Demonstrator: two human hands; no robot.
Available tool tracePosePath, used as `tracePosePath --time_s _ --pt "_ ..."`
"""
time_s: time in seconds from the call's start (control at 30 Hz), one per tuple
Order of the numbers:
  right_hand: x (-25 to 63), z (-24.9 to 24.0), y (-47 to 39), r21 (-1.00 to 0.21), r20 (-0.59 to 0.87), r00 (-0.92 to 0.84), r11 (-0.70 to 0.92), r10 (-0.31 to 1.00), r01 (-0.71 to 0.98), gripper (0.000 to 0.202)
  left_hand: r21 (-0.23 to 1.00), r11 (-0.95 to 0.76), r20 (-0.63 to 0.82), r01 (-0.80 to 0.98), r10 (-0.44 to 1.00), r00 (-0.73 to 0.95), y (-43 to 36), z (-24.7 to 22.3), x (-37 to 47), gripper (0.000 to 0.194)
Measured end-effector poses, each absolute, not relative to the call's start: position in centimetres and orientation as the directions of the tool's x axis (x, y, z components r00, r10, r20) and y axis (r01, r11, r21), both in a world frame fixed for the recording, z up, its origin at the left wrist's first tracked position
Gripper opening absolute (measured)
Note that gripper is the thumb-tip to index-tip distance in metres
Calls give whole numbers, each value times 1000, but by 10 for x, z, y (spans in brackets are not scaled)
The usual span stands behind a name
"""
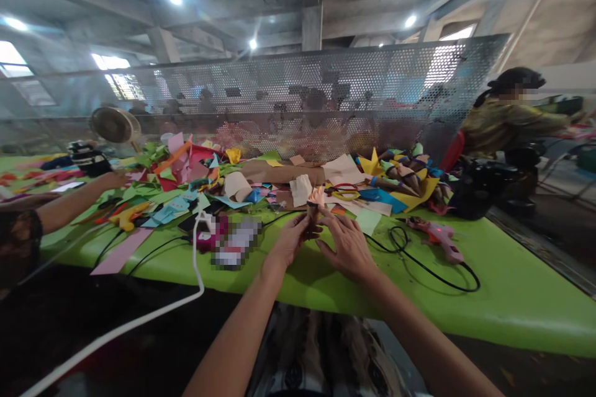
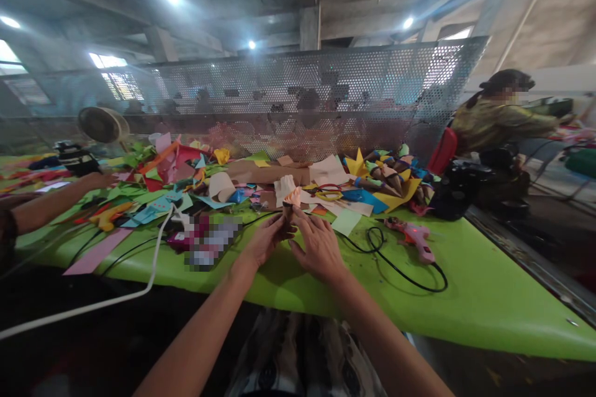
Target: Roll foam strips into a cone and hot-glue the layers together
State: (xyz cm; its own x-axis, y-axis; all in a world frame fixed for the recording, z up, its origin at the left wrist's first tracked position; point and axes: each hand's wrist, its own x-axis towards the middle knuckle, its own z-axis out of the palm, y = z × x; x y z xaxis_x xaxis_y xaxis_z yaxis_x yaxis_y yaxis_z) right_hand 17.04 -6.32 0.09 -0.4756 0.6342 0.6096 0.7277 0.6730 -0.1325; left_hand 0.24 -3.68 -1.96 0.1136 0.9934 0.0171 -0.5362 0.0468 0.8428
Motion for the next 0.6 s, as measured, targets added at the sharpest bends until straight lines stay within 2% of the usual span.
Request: tracePosePath --time_s 0.37,0.6 --pt "171 2 -62 -144 626 -458 670 631 728 28 854 51 10 -518 993 115 -36 -20 4 42" --pt "169 3 -65 -67 608 -496 662 620 746 32 849 51 19 -526 992 128 -37 -20 4 46"
